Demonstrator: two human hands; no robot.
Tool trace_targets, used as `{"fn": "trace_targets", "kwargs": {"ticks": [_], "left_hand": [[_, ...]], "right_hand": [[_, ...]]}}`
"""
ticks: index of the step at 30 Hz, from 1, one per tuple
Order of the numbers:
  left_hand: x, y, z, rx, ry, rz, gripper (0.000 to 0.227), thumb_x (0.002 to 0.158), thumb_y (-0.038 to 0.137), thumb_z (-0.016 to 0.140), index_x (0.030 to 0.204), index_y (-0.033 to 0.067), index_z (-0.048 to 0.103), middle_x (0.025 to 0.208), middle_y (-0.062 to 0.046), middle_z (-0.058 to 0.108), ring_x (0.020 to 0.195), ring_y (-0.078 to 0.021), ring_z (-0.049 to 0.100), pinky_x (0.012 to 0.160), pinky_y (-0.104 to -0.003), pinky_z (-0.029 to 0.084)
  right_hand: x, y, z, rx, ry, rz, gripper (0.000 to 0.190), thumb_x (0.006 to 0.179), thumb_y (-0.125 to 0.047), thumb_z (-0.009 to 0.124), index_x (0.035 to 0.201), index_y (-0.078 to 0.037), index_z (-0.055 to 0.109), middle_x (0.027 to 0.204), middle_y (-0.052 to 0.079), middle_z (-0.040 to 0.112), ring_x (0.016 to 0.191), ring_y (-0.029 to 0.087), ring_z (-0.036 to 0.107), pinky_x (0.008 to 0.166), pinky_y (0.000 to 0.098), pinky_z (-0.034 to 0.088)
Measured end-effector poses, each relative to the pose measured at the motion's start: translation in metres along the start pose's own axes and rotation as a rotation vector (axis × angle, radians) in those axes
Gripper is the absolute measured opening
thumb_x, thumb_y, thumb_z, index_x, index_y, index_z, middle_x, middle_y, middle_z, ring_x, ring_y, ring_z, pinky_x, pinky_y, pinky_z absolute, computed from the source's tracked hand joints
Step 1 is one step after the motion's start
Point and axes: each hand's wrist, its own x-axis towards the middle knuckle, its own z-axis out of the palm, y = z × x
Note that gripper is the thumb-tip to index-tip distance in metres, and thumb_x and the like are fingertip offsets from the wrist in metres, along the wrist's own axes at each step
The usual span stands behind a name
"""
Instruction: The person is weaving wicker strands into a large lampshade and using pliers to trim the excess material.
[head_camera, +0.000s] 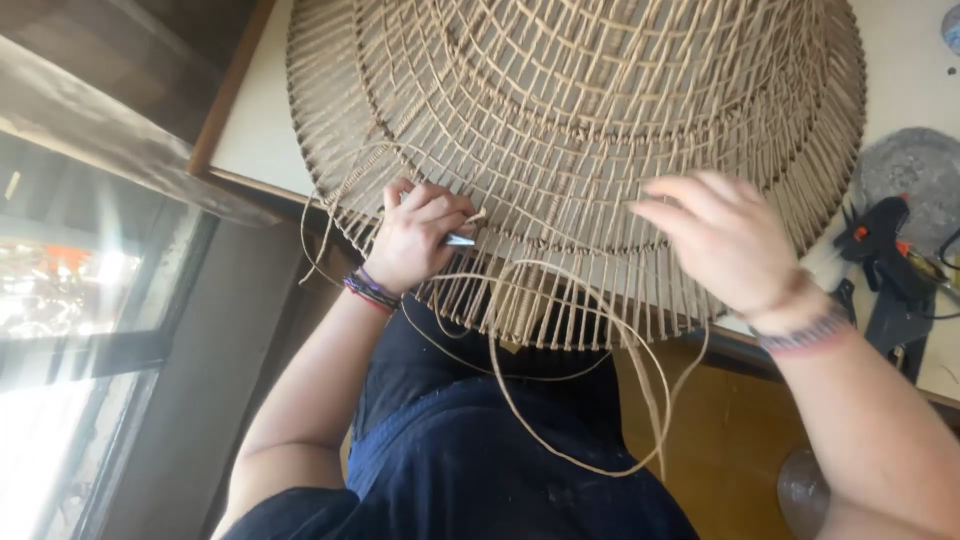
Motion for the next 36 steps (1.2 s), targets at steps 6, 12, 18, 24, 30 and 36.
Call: {"fn": "trace_targets", "kwargs": {"ticks": [6,12,18,24,30,36], "left_hand": [[0.006,-0.002,-0.001,-0.074,0.086,0.069,0.032,0.109,0.031,0.054,0.082,0.016,0.063,0.101,0.002,0.069,0.098,-0.0203,0.059,0.091,-0.044,0.03],[0.005,-0.004,0.0,-0.071,0.125,0.082,0.033,0.109,0.03,0.053,0.081,0.0166,0.064,0.099,0.002,0.069,0.096,-0.0207,0.06,0.089,-0.044,0.03],[-0.005,-0.014,0.006,-0.089,0.106,0.092,0.038,0.111,0.04,0.045,0.086,0.0199,0.065,0.103,0.003,0.07,0.101,-0.0192,0.061,0.089,-0.046,0.028],[-0.003,-0.01,0.005,-0.069,0.096,0.081,0.032,0.11,0.033,0.053,0.084,0.0177,0.064,0.104,0.004,0.071,0.1,-0.0176,0.061,0.09,-0.044,0.028],[-0.002,-0.005,-0.003,-0.083,0.049,0.071,0.029,0.109,0.032,0.054,0.086,0.0175,0.063,0.107,0.004,0.07,0.105,-0.0178,0.06,0.09,-0.043,0.03],[-0.006,-0.009,0.004,-0.114,0.049,0.066,0.033,0.111,0.035,0.049,0.087,0.0171,0.063,0.106,0.002,0.07,0.105,-0.0208,0.06,0.093,-0.046,0.029]], "right_hand": [[0.085,-0.027,0.054,0.021,-0.02,-0.538,0.02,0.098,-0.013,0.059,0.114,-0.019,0.068,0.123,0.002,0.065,0.12,0.019,0.057,0.093,0.0354,0.054],[0.096,-0.048,0.136,0.593,0.003,-0.358,0.018,0.104,-0.025,0.056,0.096,-0.014,0.068,0.099,0.004,0.07,0.103,0.022,0.066,0.09,0.0394,0.054],[0.0,-0.074,0.047,0.68,-0.066,0.132,0.024,0.102,-0.027,0.057,0.084,-0.013,0.065,0.084,0.005,0.066,0.09,0.032,0.067,0.076,0.0428,0.057],[-0.223,-0.021,0.052,0.319,-0.488,0.552,0.03,0.096,-0.043,0.054,0.081,-0.023,0.07,0.079,-0.002,0.074,0.09,0.019,0.074,0.08,0.034,0.062],[-0.102,0.002,-0.001,0.392,-0.299,0.404,0.027,0.104,-0.023,0.048,0.115,-0.017,0.072,0.11,0.006,0.074,0.108,0.025,0.07,0.094,0.0391,0.057],[0.037,-0.006,0.069,0.023,-0.097,-0.201,0.023,0.1,-0.017,0.057,0.119,-0.018,0.07,0.115,0.007,0.068,0.112,0.023,0.064,0.098,0.0384,0.056]]}}
